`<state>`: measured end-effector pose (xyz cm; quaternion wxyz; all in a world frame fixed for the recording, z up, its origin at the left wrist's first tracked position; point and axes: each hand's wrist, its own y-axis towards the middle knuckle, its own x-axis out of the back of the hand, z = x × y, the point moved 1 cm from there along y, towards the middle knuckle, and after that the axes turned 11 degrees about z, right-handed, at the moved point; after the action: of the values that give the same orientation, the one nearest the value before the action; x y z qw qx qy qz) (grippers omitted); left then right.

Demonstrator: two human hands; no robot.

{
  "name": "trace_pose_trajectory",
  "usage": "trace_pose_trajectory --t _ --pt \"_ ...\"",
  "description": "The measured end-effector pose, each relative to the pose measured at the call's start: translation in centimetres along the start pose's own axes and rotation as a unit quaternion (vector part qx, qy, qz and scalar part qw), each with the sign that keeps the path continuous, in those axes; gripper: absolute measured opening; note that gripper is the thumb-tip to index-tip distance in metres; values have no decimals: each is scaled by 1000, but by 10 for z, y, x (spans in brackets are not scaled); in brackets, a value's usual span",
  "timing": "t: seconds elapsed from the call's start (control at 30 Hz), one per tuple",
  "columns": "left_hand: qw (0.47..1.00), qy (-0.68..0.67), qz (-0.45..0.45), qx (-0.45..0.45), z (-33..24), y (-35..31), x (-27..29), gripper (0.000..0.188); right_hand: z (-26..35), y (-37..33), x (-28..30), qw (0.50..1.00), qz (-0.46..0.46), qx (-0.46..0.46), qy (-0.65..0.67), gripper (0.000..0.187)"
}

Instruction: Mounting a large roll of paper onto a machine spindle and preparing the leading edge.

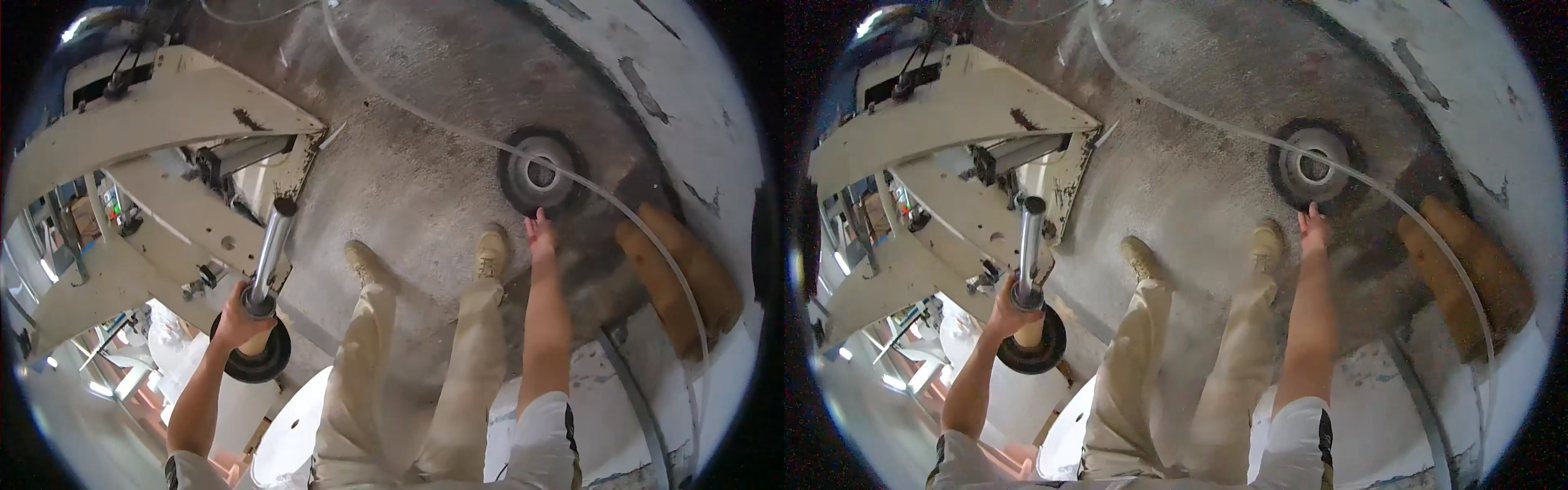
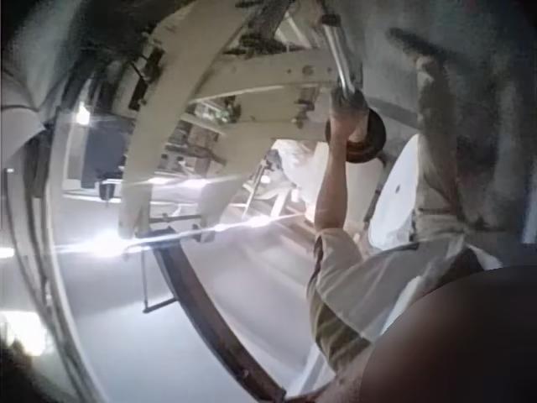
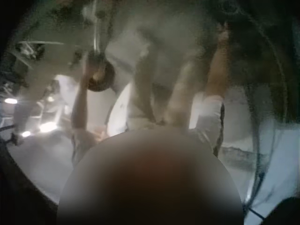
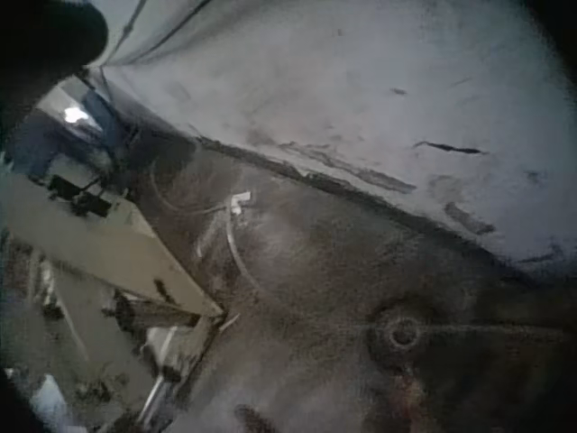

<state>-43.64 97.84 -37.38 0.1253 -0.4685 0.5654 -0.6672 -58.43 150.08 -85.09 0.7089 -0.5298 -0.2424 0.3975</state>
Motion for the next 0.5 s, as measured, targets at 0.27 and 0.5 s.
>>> trace_pose_trajectory --t 0.27,0.5 --pt "999 -27 25 -7 4 -9 12 81 -29 -150 -20 973 165 -10 -164 18" --pt "982 101 -59 -151 106 -49 -9 120 -73 -179 50 939 338 -21 -56 8"
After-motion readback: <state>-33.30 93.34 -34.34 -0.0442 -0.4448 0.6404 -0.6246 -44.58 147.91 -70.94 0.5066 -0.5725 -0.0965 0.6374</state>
